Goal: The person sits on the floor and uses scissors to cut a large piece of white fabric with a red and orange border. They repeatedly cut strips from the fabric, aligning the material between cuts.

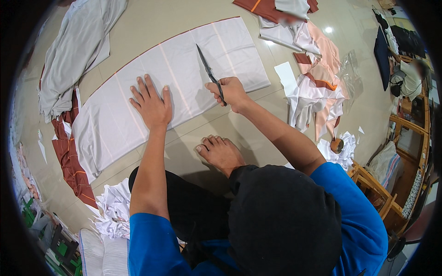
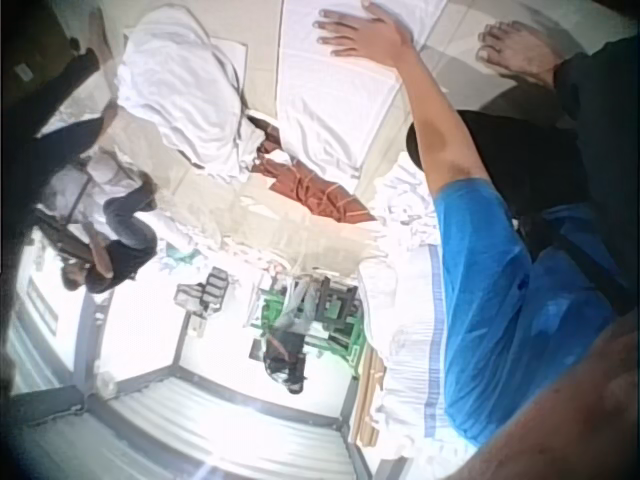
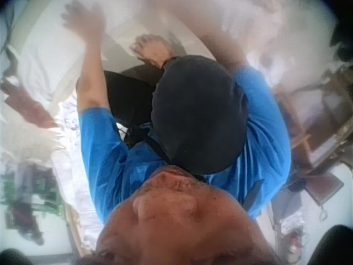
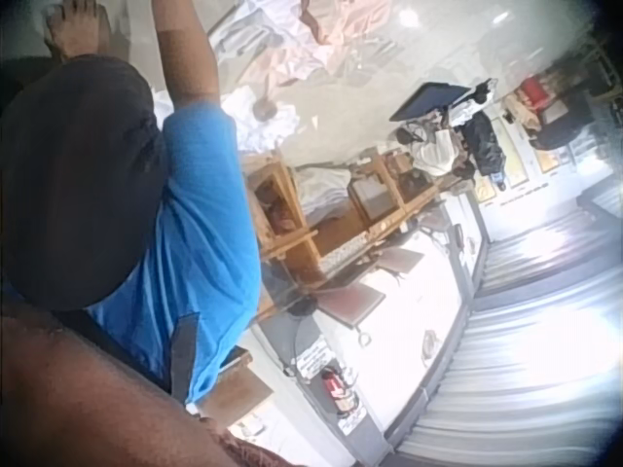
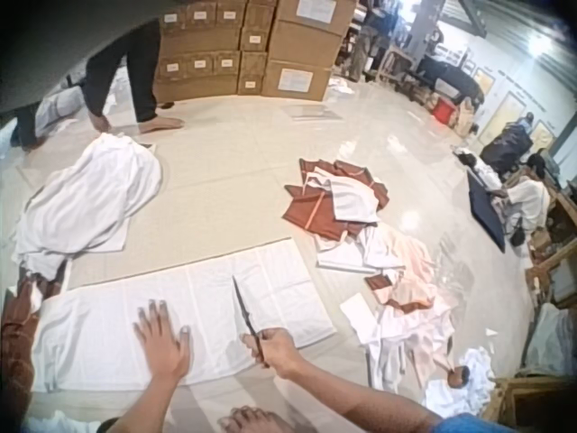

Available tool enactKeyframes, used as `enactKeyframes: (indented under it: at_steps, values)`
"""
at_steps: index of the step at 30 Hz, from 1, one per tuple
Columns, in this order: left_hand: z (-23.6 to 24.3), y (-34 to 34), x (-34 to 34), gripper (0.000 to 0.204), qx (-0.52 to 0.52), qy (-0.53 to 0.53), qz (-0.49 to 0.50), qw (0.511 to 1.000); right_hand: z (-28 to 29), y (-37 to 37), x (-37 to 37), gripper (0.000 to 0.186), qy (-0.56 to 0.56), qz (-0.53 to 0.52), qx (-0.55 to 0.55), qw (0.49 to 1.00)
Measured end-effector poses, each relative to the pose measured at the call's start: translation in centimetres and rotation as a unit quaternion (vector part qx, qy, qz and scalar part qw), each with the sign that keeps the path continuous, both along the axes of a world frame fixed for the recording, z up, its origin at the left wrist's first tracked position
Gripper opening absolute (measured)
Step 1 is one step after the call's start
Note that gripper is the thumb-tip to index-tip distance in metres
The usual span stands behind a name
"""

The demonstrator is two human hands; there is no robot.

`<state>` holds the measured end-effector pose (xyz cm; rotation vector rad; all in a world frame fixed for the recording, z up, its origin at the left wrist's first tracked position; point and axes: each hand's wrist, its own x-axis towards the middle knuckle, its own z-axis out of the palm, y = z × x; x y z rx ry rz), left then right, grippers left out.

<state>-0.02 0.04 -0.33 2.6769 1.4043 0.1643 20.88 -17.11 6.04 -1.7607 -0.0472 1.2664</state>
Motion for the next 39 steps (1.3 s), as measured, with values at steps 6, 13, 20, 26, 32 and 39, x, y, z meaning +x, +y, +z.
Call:
enactKeyframes:
  at_steps: [6,13,20,26,32,39]
  values:
    - [0.3,0.0,0.0,0.083,-0.006,0.006,0.003,1.000,0.5,0.4,0.5,0.046,0.017,-0.004,0.004,1.000]
    - [0.5,-0.1,0.1,0.083,-0.013,0.002,0.003,1.000,0.6,1.8,1.5,0.046,0.014,-0.001,-0.005,1.000]
    - [0.6,-0.1,0.1,0.083,-0.018,0.004,0.005,1.000,0.4,2.0,1.4,0.045,0.009,0.000,-0.007,1.000]
    - [0.4,0.0,0.1,0.083,-0.010,0.006,0.004,1.000,0.0,2.1,1.2,0.038,0.007,-0.006,-0.002,1.000]
    - [0.4,0.0,-0.1,0.083,-0.010,-0.003,0.004,1.000,0.8,2.8,1.6,0.040,0.019,-0.014,0.001,1.000]
    - [0.4,0.0,0.1,0.083,-0.014,-0.004,0.004,1.000,0.4,3.8,2.6,0.040,0.009,-0.003,-0.004,1.000]
